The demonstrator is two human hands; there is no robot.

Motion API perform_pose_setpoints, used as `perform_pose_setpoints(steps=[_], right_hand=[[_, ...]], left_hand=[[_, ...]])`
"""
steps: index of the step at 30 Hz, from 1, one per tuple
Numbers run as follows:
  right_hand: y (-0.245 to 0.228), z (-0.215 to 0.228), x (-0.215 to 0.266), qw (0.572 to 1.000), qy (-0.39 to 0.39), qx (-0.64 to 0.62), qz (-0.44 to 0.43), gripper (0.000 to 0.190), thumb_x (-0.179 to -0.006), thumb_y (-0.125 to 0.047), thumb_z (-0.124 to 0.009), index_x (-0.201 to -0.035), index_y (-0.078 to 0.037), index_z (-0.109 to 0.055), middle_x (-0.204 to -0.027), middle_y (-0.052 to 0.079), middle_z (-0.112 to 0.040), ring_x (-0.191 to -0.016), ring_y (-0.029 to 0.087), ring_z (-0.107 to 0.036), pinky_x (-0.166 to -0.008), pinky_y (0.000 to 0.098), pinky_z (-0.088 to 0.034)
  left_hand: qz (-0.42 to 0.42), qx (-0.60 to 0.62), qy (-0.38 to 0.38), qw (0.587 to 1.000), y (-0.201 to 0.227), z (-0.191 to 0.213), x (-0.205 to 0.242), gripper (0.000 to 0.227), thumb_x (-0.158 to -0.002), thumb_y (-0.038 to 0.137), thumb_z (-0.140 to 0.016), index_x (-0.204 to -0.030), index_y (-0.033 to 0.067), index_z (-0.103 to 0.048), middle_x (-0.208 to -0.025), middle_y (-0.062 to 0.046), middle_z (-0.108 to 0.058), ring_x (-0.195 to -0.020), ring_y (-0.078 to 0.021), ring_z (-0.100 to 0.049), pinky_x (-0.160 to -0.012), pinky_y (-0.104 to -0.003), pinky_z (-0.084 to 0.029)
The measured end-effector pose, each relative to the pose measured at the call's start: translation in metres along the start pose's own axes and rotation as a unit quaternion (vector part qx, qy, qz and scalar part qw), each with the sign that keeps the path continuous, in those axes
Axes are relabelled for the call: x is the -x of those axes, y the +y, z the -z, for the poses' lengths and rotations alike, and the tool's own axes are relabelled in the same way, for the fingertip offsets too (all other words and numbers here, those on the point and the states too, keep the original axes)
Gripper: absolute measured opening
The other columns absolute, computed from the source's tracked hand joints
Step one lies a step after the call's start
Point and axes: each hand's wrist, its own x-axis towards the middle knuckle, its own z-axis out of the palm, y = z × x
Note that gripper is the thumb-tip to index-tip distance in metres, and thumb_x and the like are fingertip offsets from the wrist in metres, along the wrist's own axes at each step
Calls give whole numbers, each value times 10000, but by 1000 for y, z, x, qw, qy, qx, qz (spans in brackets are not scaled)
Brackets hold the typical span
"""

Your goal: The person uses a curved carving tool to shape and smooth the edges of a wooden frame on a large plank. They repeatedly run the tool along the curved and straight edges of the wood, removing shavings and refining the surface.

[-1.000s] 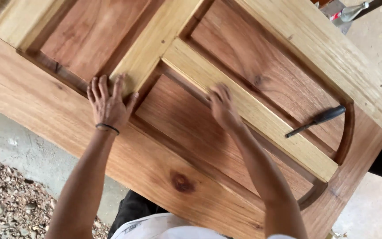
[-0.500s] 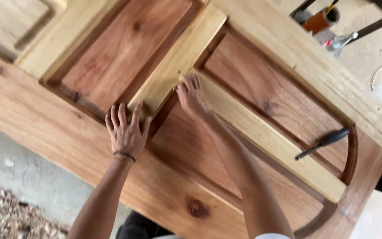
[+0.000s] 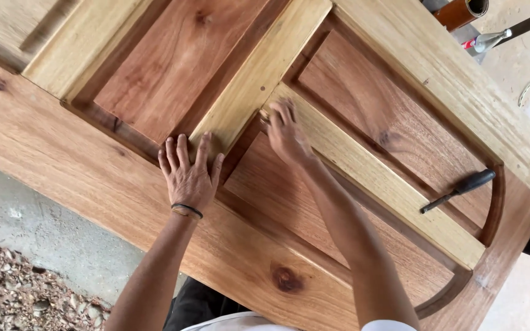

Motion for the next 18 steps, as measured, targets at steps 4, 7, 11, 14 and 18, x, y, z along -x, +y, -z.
perform_pose_setpoints(steps=[4,7,11,14,18], right_hand=[[6,3,12,1000,10,-18,-16,168,-665,4,-596,-758,41,-461,-944,144,-437,-951,326,-440,-923,429,-332],[-6,-16,-6,996,48,-61,-34,157,-685,39,-562,-765,66,-430,-940,165,-427,-956,349,-436,-914,457,-331],[-16,15,-16,998,42,-32,-34,87,-762,-36,-522,-769,24,-459,-920,133,-425,-915,322,-466,-902,430,-351],[-18,53,-7,993,-6,-96,-75,85,-725,-7,-543,-746,26,-467,-922,100,-449,-932,287,-470,-891,375,-373],[-2,9,-10,990,-16,-117,-77,108,-736,-39,-536,-732,-14,-430,-900,86,-425,-928,279,-443,-850,362,-376]], left_hand=[[9,-5,1,1000,-1,-1,-1,536,-841,557,-315,-1274,240,-339,-1194,-190,-366,-1200,-395,-244,-977,-528,-131],[-2,-9,30,1000,-3,-4,3,531,-818,549,-362,-1257,250,-364,-1180,-177,-387,-1191,-384,-270,-971,-525,-161],[-18,-26,109,994,-5,-9,1,463,-835,508,-361,-1232,272,-396,-1148,-154,-408,-1170,-358,-325,-963,-492,-215],[-20,-54,121,991,-2,-9,1,468,-842,509,-329,-1217,241,-409,-1129,-157,-422,-1157,-357,-353,-948,-489,-249],[-11,-49,87,995,-4,-12,2,492,-821,533,-324,-1232,267,-372,-1147,-141,-401,-1179,-348,-316,-960,-497,-227]])
